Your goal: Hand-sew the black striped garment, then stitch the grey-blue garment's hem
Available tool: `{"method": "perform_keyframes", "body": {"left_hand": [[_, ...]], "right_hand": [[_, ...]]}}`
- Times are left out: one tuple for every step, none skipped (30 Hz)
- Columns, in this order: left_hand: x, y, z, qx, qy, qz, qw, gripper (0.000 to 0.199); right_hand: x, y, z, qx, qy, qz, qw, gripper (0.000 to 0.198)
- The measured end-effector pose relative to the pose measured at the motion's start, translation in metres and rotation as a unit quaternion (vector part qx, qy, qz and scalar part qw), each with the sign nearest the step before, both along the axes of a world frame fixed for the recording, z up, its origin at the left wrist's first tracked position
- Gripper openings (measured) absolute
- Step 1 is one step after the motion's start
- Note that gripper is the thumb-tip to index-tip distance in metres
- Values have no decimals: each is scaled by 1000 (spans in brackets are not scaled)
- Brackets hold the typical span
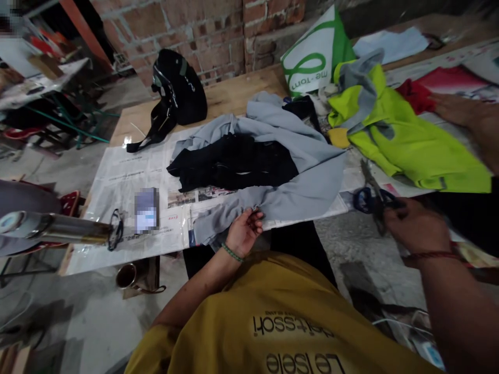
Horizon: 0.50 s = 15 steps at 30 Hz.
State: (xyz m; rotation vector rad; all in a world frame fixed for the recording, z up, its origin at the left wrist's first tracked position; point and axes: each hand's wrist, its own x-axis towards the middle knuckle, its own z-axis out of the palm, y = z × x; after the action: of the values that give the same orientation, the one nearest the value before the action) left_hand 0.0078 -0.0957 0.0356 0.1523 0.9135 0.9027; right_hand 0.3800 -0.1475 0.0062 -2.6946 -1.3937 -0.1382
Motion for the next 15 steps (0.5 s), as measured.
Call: {"method": "perform_keyframes", "body": {"left_hand": [[0,-1,0,7,1,2,1000,13],[0,-1,0,14,4,6,1000,11],[0,-2,0,19,10,10,1000,9],[-1,-3,-1,25,17,17,999,8],[-1,-4,-1,30,27,23,999,7],[-2,-5,-2,36,38,26,998,7],[-2,-6,-3,40,49,26,998,8],[-3,-7,-4,43,59,24,997,8],[-4,-7,-4,45,65,22,997,9],[-5,-7,-4,45,65,19,997,11],[-7,-6,-4,41,59,15,997,14],[-8,-4,-3,33,50,13,998,18],[-10,-2,-2,22,38,10,999,23],[-12,0,-1,9,27,5,1000,29],[-13,3,0,-4,18,0,1000,33]], "right_hand": [[-4,0,5,-15,-23,-18,999,50],[-9,2,9,-29,-45,-26,998,51],[-13,5,13,-39,-62,-19,997,53],[-16,10,16,-44,-68,-4,997,54],[-19,15,18,-43,-60,19,997,55],[-21,20,19,-39,-40,39,998,56],[-22,24,19,-33,-14,52,998,58],[-22,28,17,-27,13,53,998,61],[-21,30,15,-21,38,45,998,63],[-20,31,13,-16,59,30,998,66],[-17,31,11,-14,76,11,997,68],[-15,30,8,-19,92,-5,996,70],[-12,27,6,-28,111,-18,993,71],[-9,24,3,-40,134,-25,990,70],[-8,19,1,-40,155,-10,987,68]]}}
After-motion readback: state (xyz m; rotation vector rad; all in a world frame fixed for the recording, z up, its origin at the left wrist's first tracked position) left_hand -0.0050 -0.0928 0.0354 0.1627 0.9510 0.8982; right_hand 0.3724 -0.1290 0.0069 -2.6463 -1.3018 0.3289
